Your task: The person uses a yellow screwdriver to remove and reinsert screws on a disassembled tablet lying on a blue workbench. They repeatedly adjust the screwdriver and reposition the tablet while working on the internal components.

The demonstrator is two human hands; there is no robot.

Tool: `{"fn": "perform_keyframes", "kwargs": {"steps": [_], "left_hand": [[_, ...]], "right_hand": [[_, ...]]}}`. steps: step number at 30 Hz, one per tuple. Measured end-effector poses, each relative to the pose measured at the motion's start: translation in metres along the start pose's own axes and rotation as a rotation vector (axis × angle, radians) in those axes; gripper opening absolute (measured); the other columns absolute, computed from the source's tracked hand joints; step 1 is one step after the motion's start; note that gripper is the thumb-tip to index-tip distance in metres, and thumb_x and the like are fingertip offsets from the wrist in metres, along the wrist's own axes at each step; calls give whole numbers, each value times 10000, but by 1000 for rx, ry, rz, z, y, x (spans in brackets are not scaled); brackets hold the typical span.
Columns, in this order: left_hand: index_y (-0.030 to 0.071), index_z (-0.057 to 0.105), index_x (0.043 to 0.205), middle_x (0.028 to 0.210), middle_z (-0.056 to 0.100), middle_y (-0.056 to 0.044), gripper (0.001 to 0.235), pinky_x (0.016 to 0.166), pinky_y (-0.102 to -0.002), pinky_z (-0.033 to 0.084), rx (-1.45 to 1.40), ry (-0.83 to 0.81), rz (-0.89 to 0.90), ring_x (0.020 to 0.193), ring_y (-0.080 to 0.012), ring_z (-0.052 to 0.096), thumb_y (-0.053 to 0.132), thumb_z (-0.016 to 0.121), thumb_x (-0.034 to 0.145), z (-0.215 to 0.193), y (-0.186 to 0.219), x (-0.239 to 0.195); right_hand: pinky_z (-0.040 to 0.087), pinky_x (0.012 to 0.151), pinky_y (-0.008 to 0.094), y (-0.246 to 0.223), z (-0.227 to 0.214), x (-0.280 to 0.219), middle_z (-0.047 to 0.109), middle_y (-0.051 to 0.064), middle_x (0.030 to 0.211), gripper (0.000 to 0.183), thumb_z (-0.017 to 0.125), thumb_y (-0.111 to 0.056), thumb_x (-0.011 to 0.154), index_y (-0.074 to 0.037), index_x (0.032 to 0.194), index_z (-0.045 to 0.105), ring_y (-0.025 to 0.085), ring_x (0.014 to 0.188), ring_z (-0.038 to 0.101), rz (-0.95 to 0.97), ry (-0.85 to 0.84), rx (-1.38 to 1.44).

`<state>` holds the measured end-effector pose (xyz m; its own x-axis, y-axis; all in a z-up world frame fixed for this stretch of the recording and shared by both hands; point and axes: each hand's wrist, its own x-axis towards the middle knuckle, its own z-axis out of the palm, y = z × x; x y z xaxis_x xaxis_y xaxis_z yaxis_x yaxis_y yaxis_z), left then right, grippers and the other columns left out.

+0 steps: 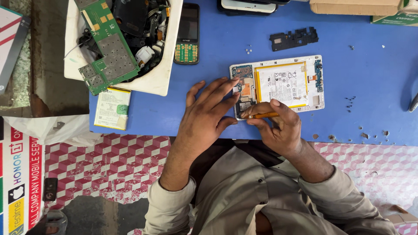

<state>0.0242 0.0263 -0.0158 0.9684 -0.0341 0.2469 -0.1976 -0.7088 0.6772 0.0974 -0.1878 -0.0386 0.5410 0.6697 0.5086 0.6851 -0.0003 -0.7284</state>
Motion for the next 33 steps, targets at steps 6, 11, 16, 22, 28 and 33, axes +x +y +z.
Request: {"fn": "perform_keyframes", "kwargs": {"steps": [6,11,16,22,28,33], "left_hand": [[71,686,1270,1532,518,-26,543,1203,-518,276,-1,8,5,1430,-220,470,252,839,782,2,-2,-1],[63,682,1259,1531,519,-30,536,1206,-523,277,-10,18,-10,1434,-229,471,252,829,779,3,-3,-3],[49,655,1289,1539,512,-34,556,1203,-531,285,-17,26,-4,1433,-237,479,214,827,786,-1,0,-1],[46,611,1334,1574,452,-119,632,1196,-542,298,-81,73,-24,1440,-300,452,176,831,756,0,0,0],[56,652,1291,1575,458,-98,584,1191,-542,309,-50,57,1,1433,-320,452,146,828,741,1,-1,-2],[66,720,1220,1555,492,-66,492,1184,-529,311,18,42,26,1420,-294,478,124,809,740,5,0,5]], "right_hand": [[624,812,358,-7,-1,3,758,132,993,851,792,2,947,-178,1566,237,226,943,770,-19,42,-207],[613,683,383,-22,3,7,748,137,920,757,852,-29,866,-186,1433,376,266,825,757,94,-22,-389],[597,684,391,-34,8,17,709,124,956,676,834,-30,932,-111,1455,413,280,835,735,2,7,-368],[637,729,379,-45,11,27,732,128,1012,533,791,43,929,-67,1372,514,276,878,757,-110,28,-336],[620,705,387,-53,5,37,705,170,1071,499,722,55,889,-33,1346,543,297,891,741,-175,-83,-313],[621,741,390,-46,-3,36,701,179,1114,448,726,36,939,-22,1341,536,300,924,735,-201,-67,-195]]}}
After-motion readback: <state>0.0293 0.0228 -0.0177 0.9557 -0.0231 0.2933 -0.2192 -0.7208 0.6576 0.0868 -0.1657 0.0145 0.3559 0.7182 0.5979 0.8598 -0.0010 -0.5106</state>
